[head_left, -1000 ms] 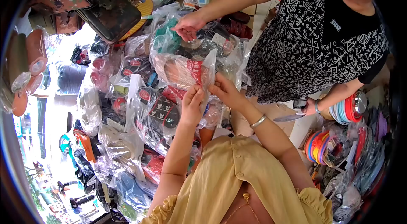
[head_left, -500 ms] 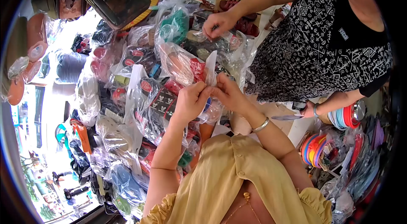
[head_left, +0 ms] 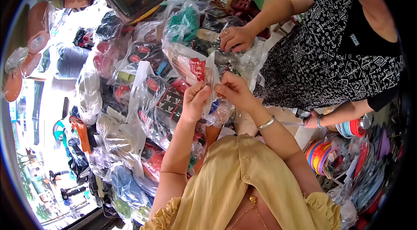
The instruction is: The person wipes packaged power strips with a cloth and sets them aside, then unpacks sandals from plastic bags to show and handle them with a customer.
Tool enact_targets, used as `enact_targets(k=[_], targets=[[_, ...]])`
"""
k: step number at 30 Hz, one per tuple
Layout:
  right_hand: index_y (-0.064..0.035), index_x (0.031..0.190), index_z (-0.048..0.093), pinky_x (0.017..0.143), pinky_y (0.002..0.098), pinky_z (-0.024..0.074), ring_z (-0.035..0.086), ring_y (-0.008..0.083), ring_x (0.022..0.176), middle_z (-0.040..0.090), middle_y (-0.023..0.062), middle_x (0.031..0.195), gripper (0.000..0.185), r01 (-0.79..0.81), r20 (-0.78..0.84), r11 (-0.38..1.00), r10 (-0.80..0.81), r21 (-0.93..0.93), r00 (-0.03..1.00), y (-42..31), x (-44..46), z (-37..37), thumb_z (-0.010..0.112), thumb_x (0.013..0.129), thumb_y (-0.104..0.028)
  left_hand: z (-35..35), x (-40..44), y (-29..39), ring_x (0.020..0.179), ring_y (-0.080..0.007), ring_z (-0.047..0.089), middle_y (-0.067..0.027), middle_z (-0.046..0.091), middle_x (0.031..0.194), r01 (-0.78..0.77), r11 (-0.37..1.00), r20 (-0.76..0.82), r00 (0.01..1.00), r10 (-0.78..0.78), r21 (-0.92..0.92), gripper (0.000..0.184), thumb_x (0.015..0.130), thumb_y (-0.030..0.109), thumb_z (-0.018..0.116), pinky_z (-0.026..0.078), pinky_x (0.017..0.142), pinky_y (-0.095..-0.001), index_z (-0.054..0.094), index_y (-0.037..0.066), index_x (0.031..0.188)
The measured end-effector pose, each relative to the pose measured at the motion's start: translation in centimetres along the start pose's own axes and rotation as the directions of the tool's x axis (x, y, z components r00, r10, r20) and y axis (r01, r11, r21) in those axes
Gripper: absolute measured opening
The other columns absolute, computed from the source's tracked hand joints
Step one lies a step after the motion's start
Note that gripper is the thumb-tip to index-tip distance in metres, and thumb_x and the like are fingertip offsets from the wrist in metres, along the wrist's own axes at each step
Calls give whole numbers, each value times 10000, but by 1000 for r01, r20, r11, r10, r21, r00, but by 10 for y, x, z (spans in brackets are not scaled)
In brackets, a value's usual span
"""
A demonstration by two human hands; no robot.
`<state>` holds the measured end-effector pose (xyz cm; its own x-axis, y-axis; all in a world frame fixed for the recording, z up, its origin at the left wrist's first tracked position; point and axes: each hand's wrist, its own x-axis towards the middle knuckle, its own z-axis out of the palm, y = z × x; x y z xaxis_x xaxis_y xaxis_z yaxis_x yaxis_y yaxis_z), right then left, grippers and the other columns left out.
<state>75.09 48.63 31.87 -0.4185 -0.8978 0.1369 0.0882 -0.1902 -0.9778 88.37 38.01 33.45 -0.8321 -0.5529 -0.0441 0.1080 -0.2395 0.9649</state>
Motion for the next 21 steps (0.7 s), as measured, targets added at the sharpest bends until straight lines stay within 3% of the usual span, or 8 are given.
enact_targets(k=[1,2,3,5,7,15,17,21], targets=[[-56,740,460,498,190,390,476,35,562,503,-15,618,183,0,7,1000,0,0,1000,2,0,-3,577,867,-116,-4,0,2,523,-17,364,53,447,603,-3,1000,-6,1000,3,-1,251,879,200,551,302,475,-187,460,85,676],[-59,762,471,489,189,378,464,34,557,503,-17,631,156,-78,-140,992,91,97,986,6,0,-7,567,872,-114,-7,2,6,532,-30,394,46,463,618,24,830,23,1000,-14,-557,231,877,204,548,315,480,-184,468,83,697],[-63,784,482,479,188,366,451,33,553,503,-18,644,129,-137,-275,969,192,206,942,11,-1,-11,557,877,-112,-8,3,15,540,-43,423,39,479,633,58,382,59,998,-10,-922,213,875,208,544,327,484,-181,476,82,718],[-73,811,473,477,185,368,461,36,547,508,-23,644,113,-141,-176,974,173,176,969,17,-15,-15,537,889,-124,15,-2,28,533,-65,418,36,432,607,-143,862,-311,950,-19,-487,228,886,193,515,338,487,-189,438,106,690],[-83,838,463,476,181,370,471,39,541,513,-27,644,99,-170,-99,976,184,133,978,21,-24,-24,517,902,-135,-6,-3,8,513,-58,394,38,417,588,-62,942,-171,985,6,-328,271,907,189,491,328,481,-194,413,107,661],[-50,979,499,460,190,343,436,55,535,521,4,731,109,43,-504,999,-21,32,863,-10,-14,-11,482,872,-34,8,2,25,539,-48,389,30,417,587,-273,935,-103,948,301,225,279,919,151,481,331,485,-214,419,69,660],[-32,960,528,502,196,381,477,58,598,527,25,757,103,111,-360,834,-349,-541,865,-31,-28,-5,498,861,-24,19,2,25,554,-57,409,8,420,583,-322,874,-63,928,368,364,257,909,140,499,352,494,-232,439,52,675],[-33,977,541,666,363,460,567,326,797,566,154,903,241,39,-167,532,-333,-846,928,-13,-21,-13,611,754,-89,46,0,15,561,-267,505,-127,482,631,-254,696,78,958,275,671,122,808,96,581,420,546,-338,512,27,734]])
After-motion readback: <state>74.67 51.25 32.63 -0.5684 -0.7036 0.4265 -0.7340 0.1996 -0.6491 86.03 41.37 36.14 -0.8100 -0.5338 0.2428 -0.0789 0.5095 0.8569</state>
